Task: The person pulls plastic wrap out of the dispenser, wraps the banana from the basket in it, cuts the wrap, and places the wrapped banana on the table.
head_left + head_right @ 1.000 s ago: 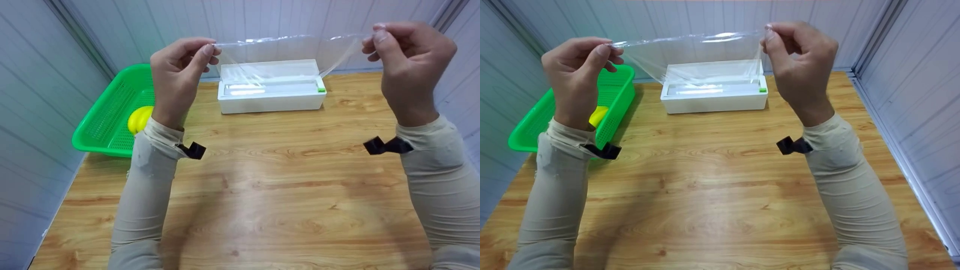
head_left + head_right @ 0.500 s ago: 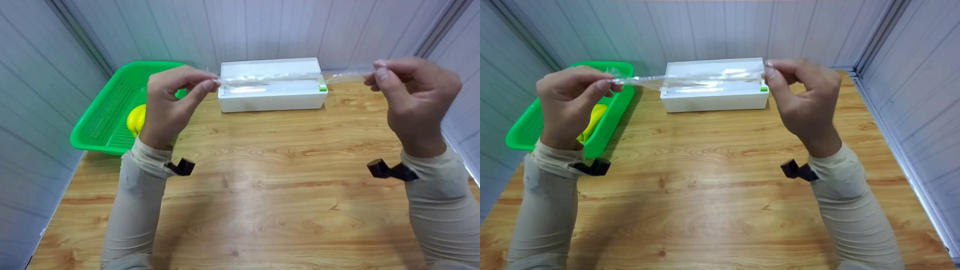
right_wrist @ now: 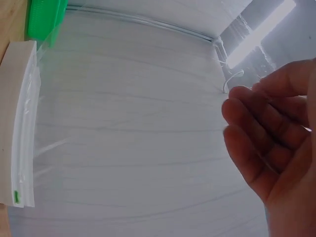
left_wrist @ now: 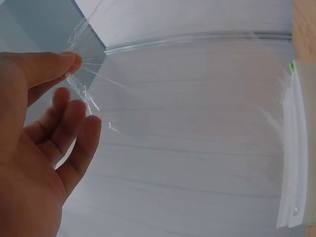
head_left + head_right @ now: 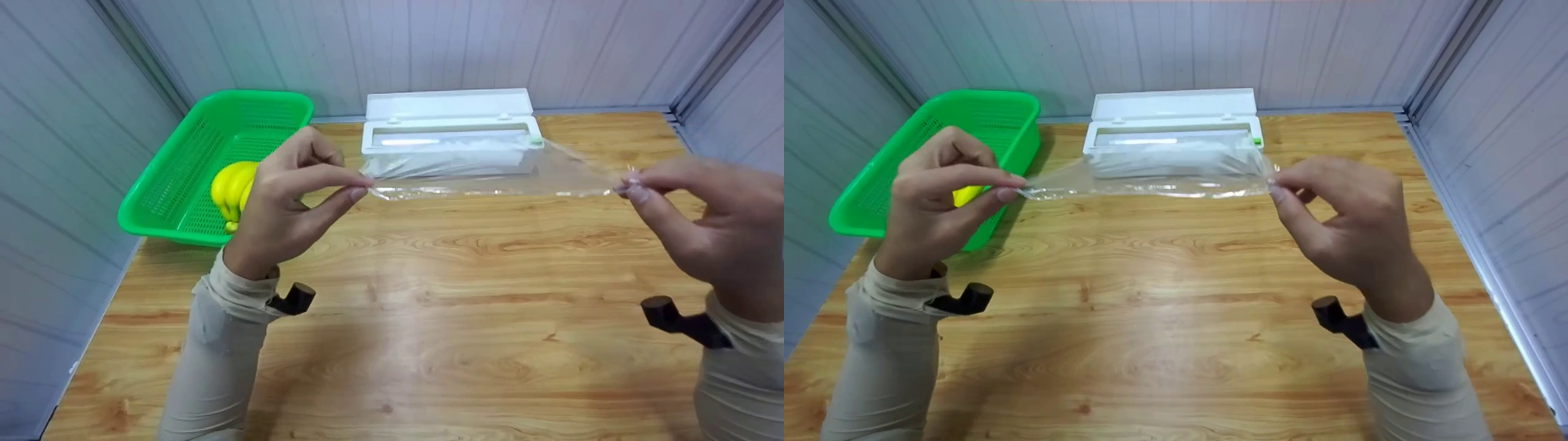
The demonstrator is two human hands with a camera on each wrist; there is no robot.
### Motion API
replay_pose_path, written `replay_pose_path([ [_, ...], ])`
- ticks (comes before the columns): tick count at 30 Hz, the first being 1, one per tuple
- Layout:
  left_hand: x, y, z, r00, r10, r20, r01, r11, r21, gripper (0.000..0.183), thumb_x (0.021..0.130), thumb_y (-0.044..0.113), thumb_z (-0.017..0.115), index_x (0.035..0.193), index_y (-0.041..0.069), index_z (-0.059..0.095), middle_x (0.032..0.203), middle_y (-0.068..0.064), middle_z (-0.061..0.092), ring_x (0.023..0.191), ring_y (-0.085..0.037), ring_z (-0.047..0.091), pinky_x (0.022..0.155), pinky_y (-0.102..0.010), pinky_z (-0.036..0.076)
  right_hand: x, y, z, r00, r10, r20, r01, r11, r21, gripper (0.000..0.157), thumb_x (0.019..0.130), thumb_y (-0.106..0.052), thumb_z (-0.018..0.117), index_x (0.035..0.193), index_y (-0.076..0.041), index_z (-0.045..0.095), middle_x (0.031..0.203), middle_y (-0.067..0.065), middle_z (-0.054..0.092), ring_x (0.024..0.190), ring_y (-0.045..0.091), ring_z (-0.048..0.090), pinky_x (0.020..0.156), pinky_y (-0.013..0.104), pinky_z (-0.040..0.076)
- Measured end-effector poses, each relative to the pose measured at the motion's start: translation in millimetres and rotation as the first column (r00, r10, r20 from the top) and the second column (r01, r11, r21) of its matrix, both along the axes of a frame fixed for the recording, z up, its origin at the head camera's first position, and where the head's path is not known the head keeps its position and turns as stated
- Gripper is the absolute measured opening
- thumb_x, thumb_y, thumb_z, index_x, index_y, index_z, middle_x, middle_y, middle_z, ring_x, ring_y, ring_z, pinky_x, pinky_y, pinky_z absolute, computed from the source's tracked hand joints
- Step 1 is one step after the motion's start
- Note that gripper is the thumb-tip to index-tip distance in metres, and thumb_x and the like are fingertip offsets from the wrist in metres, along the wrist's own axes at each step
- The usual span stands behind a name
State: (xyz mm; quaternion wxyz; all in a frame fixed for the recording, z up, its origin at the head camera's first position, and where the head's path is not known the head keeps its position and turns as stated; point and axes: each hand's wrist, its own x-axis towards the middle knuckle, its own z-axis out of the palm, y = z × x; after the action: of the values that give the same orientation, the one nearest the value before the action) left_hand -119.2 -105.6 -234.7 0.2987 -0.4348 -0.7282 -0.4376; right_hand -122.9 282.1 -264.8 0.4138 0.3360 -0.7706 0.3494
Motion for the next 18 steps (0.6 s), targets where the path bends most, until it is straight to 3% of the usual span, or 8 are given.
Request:
replay_pose_path([
  [4, 5.6, 0, -8.5, 0.997, -0.061, 0.048, 0.063, 0.997, -0.045, 0.014, 0.075, -0.010, 0.066, 0.084, 0.000, 0.070, 0.091, -0.012, 0.062, 0.083, -0.022, 0.058, 0.071, -0.028, 0.047, 11.7, 11, 1.2, 0.997, -0.039, 0.061, 0.023, 0.969, 0.246, 0.013, 0.082, -0.013, 0.064, 0.084, -0.004, 0.072, 0.092, 0.009, 0.066, 0.079, 0.021, 0.060, 0.079, 0.016, 0.040],
  [8, 8.2, 0, -19.4, 0.986, -0.123, 0.113, 0.134, 0.986, -0.097, 0.013, 0.078, -0.009, 0.063, 0.088, -0.002, 0.068, 0.087, -0.008, 0.067, 0.079, -0.018, 0.062, 0.072, -0.028, 0.049, 18.8, 8, -0.3, 0.994, 0.066, 0.092, -0.086, 0.969, 0.232, 0.022, 0.084, -0.020, 0.063, 0.078, 0.000, 0.070, 0.107, 0.015, 0.062, 0.090, 0.024, 0.059, 0.083, 0.017, 0.040],
  [11, 8.2, -2, -27.7, 0.976, -0.150, 0.159, 0.169, 0.979, -0.113, 0.013, 0.079, -0.010, 0.063, 0.089, -0.003, 0.068, 0.085, -0.008, 0.067, 0.076, -0.016, 0.061, 0.069, -0.027, 0.049, 23.5, 7, -4.6, 0.988, 0.120, 0.095, -0.139, 0.963, 0.230, 0.024, 0.085, -0.022, 0.063, 0.080, -0.001, 0.071, 0.106, 0.015, 0.064, 0.092, 0.021, 0.062, 0.084, 0.015, 0.041],
  [14, 6.4, -4, -38.2, 0.967, -0.155, 0.200, 0.181, 0.976, -0.120, 0.013, 0.080, -0.009, 0.063, 0.090, -0.002, 0.068, 0.086, -0.005, 0.068, 0.075, -0.014, 0.061, 0.068, -0.027, 0.049, 27.9, 9, -10.2, 0.984, 0.131, 0.123, -0.160, 0.948, 0.276, 0.020, 0.086, -0.023, 0.062, 0.086, -0.005, 0.072, 0.098, 0.009, 0.067, 0.089, 0.015, 0.063, 0.083, 0.012, 0.040],
  [18, 0.6, -10, -61.0, 0.954, -0.149, 0.259, 0.189, 0.972, -0.136, 0.012, 0.083, 0.001, 0.064, 0.093, 0.003, 0.070, 0.088, -0.001, 0.068, 0.076, -0.012, 0.062, 0.069, -0.027, 0.050, 31.6, 14, -18.1, 0.977, 0.125, 0.175, -0.177, 0.929, 0.326, 0.019, 0.087, -0.023, 0.061, 0.091, -0.008, 0.072, 0.091, 0.003, 0.068, 0.085, 0.008, 0.063, 0.080, 0.010, 0.040],
])
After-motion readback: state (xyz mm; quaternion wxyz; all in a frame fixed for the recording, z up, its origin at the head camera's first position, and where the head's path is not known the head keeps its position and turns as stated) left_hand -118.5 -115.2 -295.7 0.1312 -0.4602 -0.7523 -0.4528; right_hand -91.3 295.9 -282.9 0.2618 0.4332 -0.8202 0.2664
